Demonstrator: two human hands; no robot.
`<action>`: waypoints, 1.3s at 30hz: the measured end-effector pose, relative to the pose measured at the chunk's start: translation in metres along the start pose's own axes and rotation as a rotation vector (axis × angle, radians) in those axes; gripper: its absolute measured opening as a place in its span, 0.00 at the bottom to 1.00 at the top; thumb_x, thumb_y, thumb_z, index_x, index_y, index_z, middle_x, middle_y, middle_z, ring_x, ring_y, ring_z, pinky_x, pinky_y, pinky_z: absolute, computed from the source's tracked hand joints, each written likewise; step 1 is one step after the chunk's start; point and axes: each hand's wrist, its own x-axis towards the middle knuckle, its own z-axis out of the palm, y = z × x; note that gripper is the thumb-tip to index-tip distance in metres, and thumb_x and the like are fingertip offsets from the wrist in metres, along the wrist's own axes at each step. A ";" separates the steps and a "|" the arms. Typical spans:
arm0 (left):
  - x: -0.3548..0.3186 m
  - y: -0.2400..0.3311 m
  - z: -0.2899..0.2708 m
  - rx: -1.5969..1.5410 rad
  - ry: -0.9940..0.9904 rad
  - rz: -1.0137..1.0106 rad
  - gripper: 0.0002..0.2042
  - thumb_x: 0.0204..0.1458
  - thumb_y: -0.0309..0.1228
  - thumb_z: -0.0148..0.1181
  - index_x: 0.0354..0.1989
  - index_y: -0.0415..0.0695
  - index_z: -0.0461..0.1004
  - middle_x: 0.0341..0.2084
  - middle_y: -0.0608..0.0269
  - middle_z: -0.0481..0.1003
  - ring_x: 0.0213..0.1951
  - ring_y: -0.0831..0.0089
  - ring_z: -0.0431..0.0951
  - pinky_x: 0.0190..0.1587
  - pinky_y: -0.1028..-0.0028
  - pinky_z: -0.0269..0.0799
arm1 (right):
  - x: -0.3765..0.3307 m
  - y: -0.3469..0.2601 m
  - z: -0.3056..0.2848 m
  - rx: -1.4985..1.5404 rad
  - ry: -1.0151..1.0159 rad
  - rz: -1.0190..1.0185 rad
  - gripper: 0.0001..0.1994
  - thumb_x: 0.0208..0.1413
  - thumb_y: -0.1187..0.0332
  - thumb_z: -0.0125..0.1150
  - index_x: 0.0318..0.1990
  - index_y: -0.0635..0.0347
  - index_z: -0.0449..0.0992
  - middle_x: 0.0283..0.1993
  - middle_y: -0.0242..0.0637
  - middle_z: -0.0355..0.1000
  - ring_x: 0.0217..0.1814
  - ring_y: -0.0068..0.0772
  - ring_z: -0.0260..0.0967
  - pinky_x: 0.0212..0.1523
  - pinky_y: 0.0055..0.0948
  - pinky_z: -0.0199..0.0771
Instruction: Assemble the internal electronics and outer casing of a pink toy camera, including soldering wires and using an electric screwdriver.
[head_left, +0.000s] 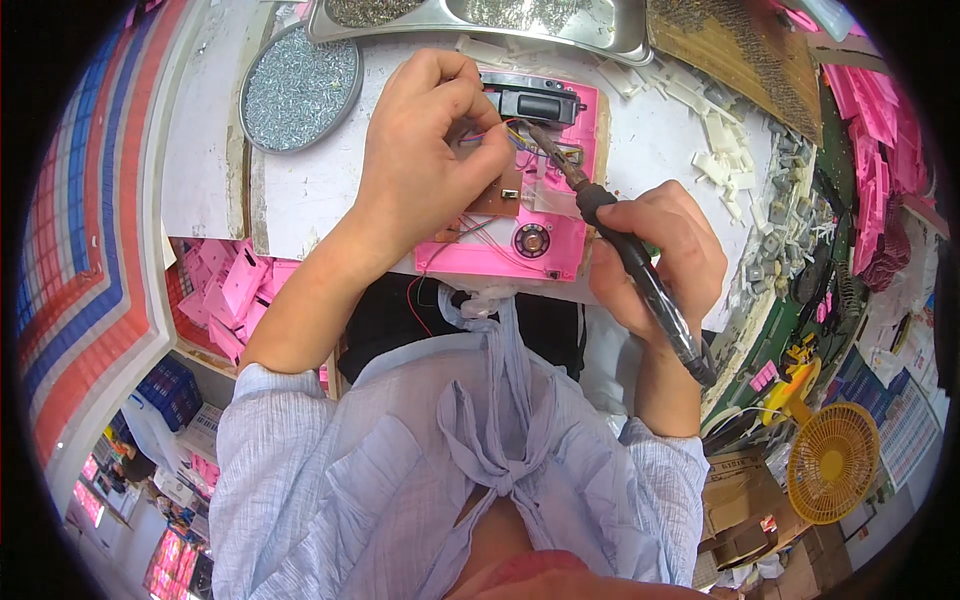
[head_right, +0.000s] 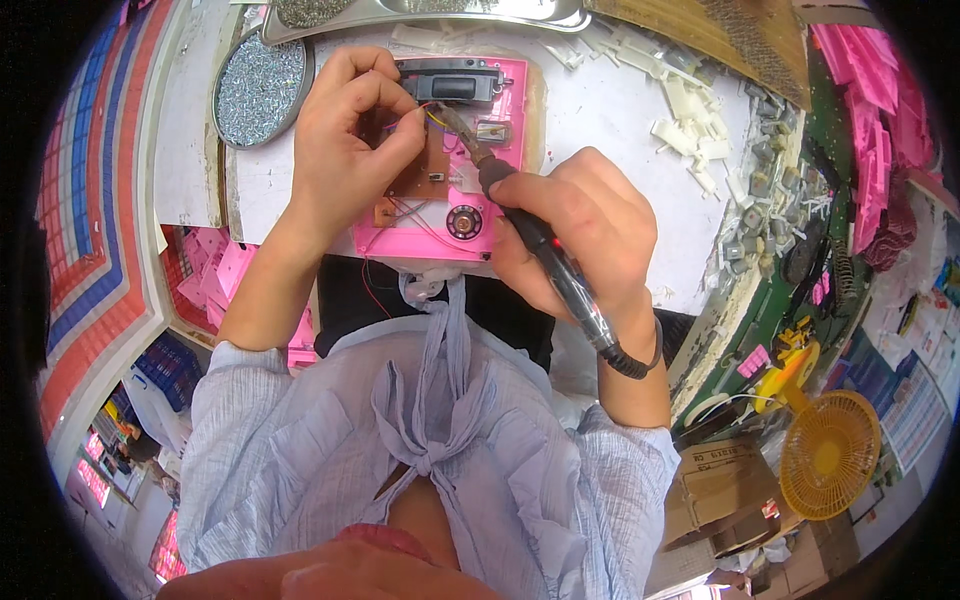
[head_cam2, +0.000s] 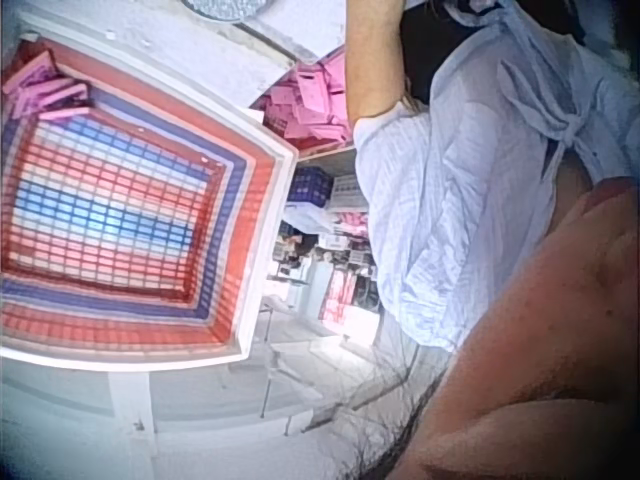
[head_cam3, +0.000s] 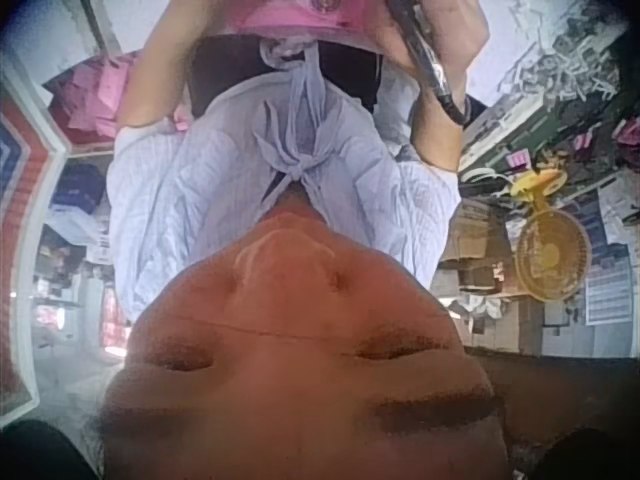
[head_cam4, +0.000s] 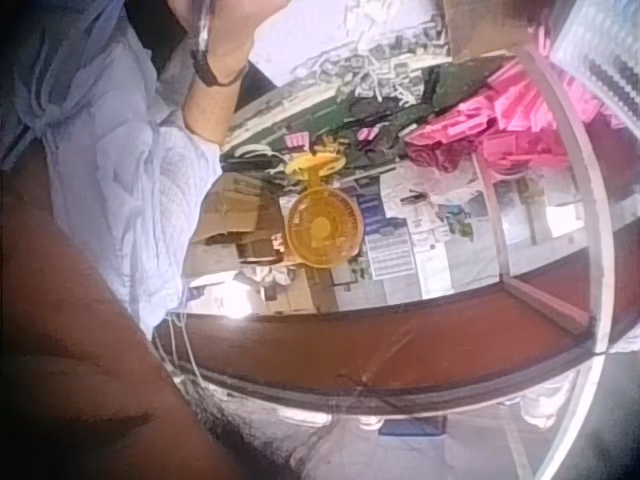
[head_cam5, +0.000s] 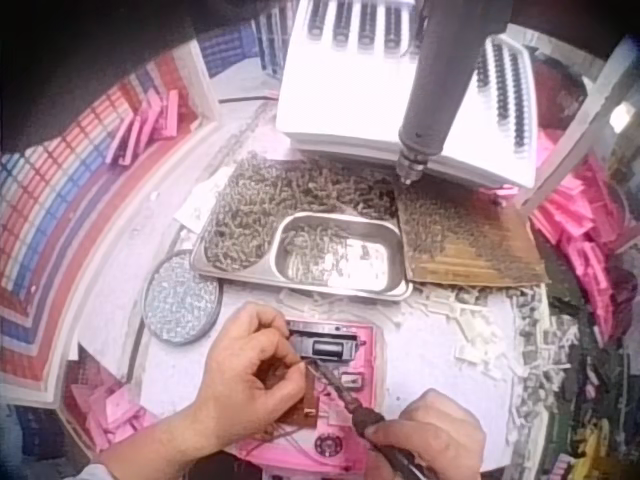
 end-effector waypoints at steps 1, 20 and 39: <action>0.000 0.001 0.001 -0.018 0.013 -0.014 0.05 0.43 0.23 0.68 0.27 0.38 0.77 0.38 0.59 0.72 0.39 0.64 0.74 0.41 0.69 0.71 | 0.000 0.000 -0.001 -0.001 -0.010 -0.002 0.17 0.38 0.79 0.69 0.41 0.62 0.79 0.25 0.35 0.72 0.23 0.35 0.65 0.24 0.30 0.66; 0.001 0.001 0.003 -0.023 0.038 -0.017 0.06 0.40 0.24 0.69 0.25 0.40 0.77 0.37 0.57 0.73 0.41 0.58 0.75 0.45 0.64 0.72 | 0.002 0.000 -0.003 0.010 -0.013 0.019 0.15 0.40 0.78 0.69 0.40 0.62 0.80 0.25 0.35 0.72 0.23 0.35 0.66 0.25 0.30 0.66; 0.000 0.002 0.005 -0.031 0.050 -0.017 0.06 0.40 0.24 0.69 0.24 0.39 0.76 0.37 0.56 0.73 0.40 0.58 0.74 0.44 0.63 0.71 | 0.003 -0.002 -0.006 0.016 -0.018 0.012 0.16 0.38 0.80 0.68 0.40 0.62 0.79 0.24 0.35 0.72 0.22 0.35 0.65 0.24 0.30 0.65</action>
